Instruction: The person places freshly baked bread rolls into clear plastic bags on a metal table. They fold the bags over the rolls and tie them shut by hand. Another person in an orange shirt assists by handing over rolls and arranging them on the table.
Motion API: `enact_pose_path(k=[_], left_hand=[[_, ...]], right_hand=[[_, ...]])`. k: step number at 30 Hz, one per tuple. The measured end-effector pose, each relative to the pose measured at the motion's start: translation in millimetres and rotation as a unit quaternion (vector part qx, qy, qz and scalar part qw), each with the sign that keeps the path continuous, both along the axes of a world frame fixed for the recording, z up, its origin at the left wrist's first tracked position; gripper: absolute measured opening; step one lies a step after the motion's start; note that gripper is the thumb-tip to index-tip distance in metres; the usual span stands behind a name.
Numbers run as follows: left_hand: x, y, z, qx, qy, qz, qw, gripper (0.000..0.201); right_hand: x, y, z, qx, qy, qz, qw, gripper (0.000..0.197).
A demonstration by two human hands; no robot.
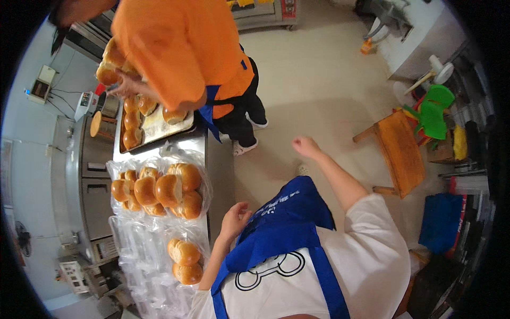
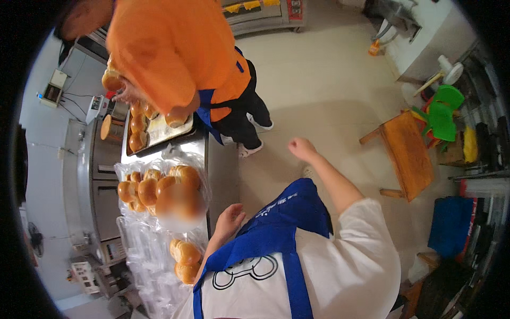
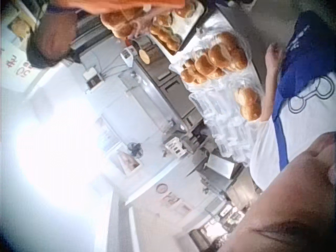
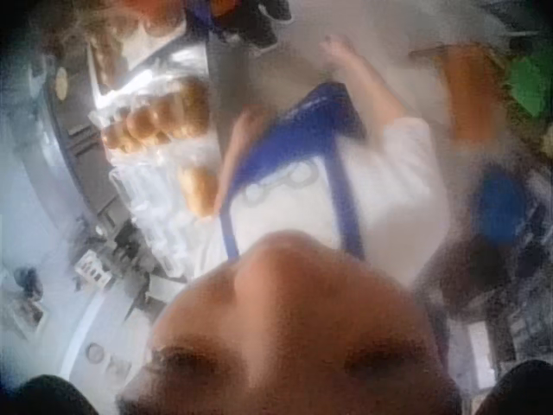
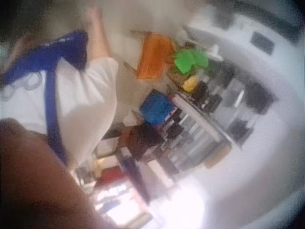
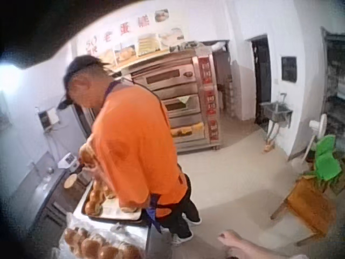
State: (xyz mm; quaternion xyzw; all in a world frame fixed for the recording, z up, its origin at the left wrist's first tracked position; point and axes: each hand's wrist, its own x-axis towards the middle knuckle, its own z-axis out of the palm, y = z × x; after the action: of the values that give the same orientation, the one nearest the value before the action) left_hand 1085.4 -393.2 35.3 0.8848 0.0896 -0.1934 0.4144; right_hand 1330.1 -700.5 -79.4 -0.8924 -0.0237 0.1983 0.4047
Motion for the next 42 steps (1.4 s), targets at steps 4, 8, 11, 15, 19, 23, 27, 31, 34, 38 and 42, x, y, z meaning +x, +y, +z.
enact_pose_path(k=[4, 8, 11, 15, 19, 23, 27, 31, 34, 38, 42], left_hand=[[67.9, -51.6, 48.7, 0.042, -0.037, -0.091, 0.994, 0.039], [114.4, -66.0, 55.8, 0.112, -0.011, -0.12, 0.986, 0.041], [148.5, -64.1, 57.0, 0.167, -0.011, -0.118, 0.979, 0.041], [198.8, -61.0, 51.7, 0.152, -0.017, -0.101, 0.983, 0.041], [278.3, -56.8, 46.4, 0.228, -0.038, -0.214, 0.949, 0.041], [362.8, -84.5, 49.9, 0.249, -0.164, -0.18, 0.938, 0.044], [409.1, -113.8, 29.2, 0.27, -0.133, -0.065, 0.951, 0.057], [427.5, -155.4, 5.8, 0.31, -0.049, 0.03, 0.949, 0.066], [426.8, -185.6, -16.2, 0.392, 0.004, 0.107, 0.914, 0.066], [410.3, -201.7, -46.2, 0.441, 0.003, 0.171, 0.881, 0.064], [414.1, -217.0, -45.1, 0.418, -0.01, 0.216, 0.882, 0.06]], right_hand=[[114.7, 39.4, 9.0, 0.1, -0.089, 0.057, 0.989, 0.029], [192.8, 68.8, 14.7, 0.157, -0.102, 0.043, 0.981, 0.028], [252.0, 77.8, 9.6, 0.147, -0.139, 0.004, 0.979, 0.028], [335.2, 92.2, 10.9, 0.137, -0.165, -0.049, 0.976, 0.027], [405.1, 91.1, 1.4, 0.133, -0.159, -0.015, 0.978, 0.032], [431.5, 93.1, 6.1, 0.121, -0.119, 0.151, 0.974, 0.041], [445.6, 88.0, 0.9, 0.105, -0.099, 0.281, 0.949, 0.037], [461.8, 78.3, 11.9, 0.068, -0.103, 0.365, 0.923, 0.025], [461.6, 83.0, -3.0, 0.088, -0.22, 0.419, 0.876, 0.017], [436.5, 66.4, 0.6, 0.033, -0.354, 0.527, 0.772, 0.015], [373.6, 25.2, -14.1, 0.107, -0.368, 0.604, 0.699, 0.014]])
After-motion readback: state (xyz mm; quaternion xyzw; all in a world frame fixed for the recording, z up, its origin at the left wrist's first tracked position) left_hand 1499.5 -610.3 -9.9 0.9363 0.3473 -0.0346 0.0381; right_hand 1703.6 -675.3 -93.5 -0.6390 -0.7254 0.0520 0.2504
